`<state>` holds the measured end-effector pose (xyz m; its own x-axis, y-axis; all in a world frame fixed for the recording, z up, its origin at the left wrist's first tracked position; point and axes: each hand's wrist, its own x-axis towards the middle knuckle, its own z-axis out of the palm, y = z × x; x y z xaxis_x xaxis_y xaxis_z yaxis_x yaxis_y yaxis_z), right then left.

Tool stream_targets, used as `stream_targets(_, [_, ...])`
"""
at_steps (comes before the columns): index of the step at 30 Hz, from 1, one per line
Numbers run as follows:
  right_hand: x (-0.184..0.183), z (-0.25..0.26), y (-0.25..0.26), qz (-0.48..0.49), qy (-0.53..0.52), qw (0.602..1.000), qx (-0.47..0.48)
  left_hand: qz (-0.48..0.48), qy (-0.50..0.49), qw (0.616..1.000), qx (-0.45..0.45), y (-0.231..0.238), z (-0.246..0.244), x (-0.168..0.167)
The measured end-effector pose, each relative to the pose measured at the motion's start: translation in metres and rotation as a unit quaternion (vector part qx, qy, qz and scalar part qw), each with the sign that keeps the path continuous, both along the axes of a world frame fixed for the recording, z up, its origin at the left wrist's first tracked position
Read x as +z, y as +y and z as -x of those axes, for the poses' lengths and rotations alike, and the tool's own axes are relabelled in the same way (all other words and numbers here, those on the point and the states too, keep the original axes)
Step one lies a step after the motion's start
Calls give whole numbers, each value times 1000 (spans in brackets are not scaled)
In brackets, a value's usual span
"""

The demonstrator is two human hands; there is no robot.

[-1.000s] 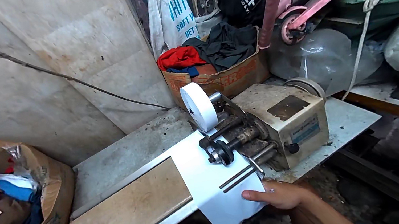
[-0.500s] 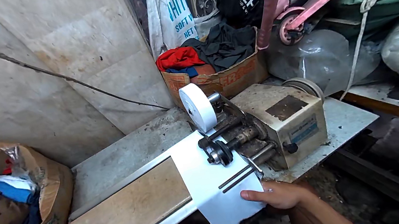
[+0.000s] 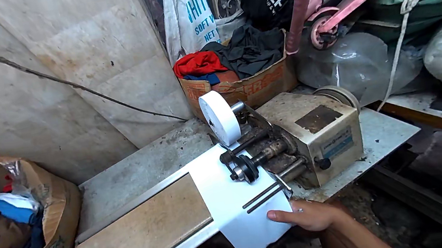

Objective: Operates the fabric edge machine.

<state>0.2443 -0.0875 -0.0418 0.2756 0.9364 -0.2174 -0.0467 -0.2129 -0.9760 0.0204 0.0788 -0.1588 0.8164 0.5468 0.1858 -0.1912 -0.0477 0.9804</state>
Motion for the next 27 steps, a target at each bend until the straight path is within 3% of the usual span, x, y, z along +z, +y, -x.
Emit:
stream_targets(16, [-2,1,-1,-36,41,998,-10,-20,-24,999,-27,3,-2,1])
stream_targets(27, [-3,0,-1,-24,15,1000,-10,-19,-31,999,-34,4,-3,-3])
